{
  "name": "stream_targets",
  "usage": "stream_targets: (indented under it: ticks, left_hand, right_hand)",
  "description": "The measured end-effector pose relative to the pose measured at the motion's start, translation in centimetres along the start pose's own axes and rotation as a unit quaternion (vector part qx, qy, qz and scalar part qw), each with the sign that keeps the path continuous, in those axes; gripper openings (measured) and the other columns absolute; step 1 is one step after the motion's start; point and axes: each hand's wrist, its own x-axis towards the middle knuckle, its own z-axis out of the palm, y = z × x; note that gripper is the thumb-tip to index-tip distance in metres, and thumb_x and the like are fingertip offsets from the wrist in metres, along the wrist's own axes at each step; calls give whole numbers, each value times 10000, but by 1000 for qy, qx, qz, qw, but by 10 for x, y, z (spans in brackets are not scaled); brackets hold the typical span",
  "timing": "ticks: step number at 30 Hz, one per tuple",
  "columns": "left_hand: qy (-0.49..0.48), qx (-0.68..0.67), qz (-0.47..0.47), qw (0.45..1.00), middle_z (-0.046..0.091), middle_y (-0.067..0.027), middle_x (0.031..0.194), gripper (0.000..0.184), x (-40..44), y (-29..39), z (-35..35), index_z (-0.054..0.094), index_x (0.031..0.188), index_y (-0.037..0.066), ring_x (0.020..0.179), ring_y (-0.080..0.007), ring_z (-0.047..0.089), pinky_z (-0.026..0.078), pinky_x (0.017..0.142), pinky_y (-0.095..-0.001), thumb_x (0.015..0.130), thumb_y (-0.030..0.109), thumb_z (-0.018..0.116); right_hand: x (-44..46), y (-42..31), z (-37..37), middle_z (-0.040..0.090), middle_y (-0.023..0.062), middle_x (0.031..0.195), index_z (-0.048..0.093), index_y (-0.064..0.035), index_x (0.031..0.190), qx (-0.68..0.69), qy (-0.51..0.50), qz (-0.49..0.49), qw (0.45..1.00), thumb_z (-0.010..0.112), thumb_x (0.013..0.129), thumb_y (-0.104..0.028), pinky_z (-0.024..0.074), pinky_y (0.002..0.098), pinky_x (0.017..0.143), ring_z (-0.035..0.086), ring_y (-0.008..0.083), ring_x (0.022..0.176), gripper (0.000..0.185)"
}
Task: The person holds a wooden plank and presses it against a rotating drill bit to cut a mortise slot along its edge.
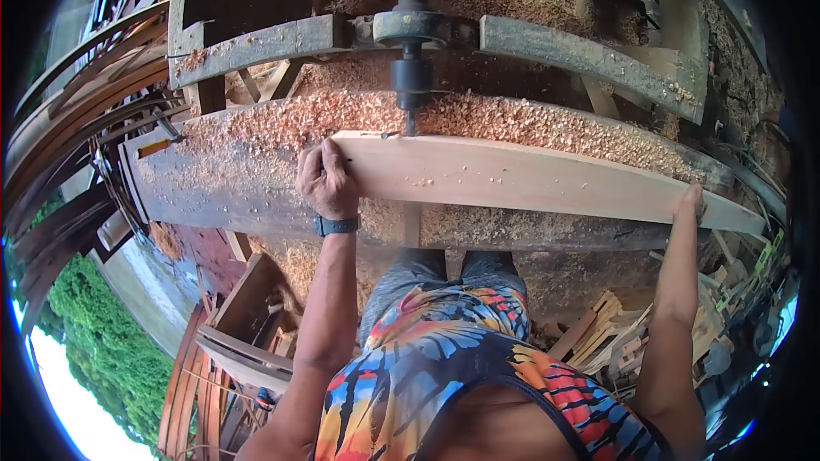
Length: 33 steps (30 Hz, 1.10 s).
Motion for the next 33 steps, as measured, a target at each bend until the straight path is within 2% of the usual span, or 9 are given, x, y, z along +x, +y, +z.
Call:
stream_targets:
  ticks: [2,8,11,15,17,25,27,30,33]
  left_hand:
    - [-2,7,-12,1000,659,-98,797,229,-1,3,-1,730,872,-25,705,-202,616,473,654,-346,1024,131,662]
    - [-10,20,-23,999,664,-98,794,195,-1,13,-2,743,893,-29,714,-203,620,474,656,-346,1012,107,670]
    - [-5,11,-30,999,687,-107,813,188,-11,19,8,749,903,-31,730,-209,636,487,670,-345,1009,105,674]
    - [-9,4,-48,999,692,-120,823,192,-25,46,22,748,908,-42,733,-215,643,499,687,-343,1009,100,666]
    - [10,-13,-50,999,640,-84,767,249,-34,54,34,699,831,-35,685,-174,571,447,647,-332,1025,113,651]
    - [-7,46,-43,998,696,-135,827,195,-35,56,33,742,903,-33,732,-244,659,509,693,-360,1010,110,666]
    - [38,67,-109,991,720,-149,879,240,-45,59,44,763,949,-10,783,-281,674,520,733,-403,1030,188,654]
    - [116,114,-188,969,732,-160,920,359,-52,66,64,768,981,11,844,-326,678,518,789,-460,1061,318,600]
    - [83,157,-241,954,722,-182,912,399,-44,71,64,762,975,6,828,-341,677,514,780,-467,1063,352,586]
  right_hand:
    - [39,16,1,665,221,1354,631,87,1361,-45,28,-23,998,678,917,-414,579,439,977,674,348,1182,671]
    - [8,6,1,669,251,1341,660,127,1288,41,29,-9,999,713,893,-361,583,451,976,691,365,1158,630]
    - [17,-3,-8,687,257,1309,662,136,1275,-17,61,-11,998,750,882,-382,585,457,981,697,382,1148,657]
    - [43,-11,-16,730,210,1232,716,93,1223,-74,70,-35,994,673,894,-355,585,442,934,719,347,1076,557]
    - [41,-20,-19,735,203,1219,725,88,1207,-114,93,-47,988,670,894,-364,589,441,928,722,344,1066,553]
    - [107,7,-11,670,233,1280,658,113,1277,25,5,-50,998,699,897,-445,584,451,928,672,345,1123,676]
    - [95,-2,-14,643,231,1322,632,115,1311,29,8,-39,999,710,894,-465,571,465,958,642,341,1173,718]
    - [204,13,-35,542,198,1475,514,72,1457,82,-61,-6,995,732,865,-466,537,491,1015,597,346,1253,829]
    - [252,5,-59,534,187,1487,514,46,1470,74,-139,30,987,716,879,-508,528,499,1017,585,341,1263,836]
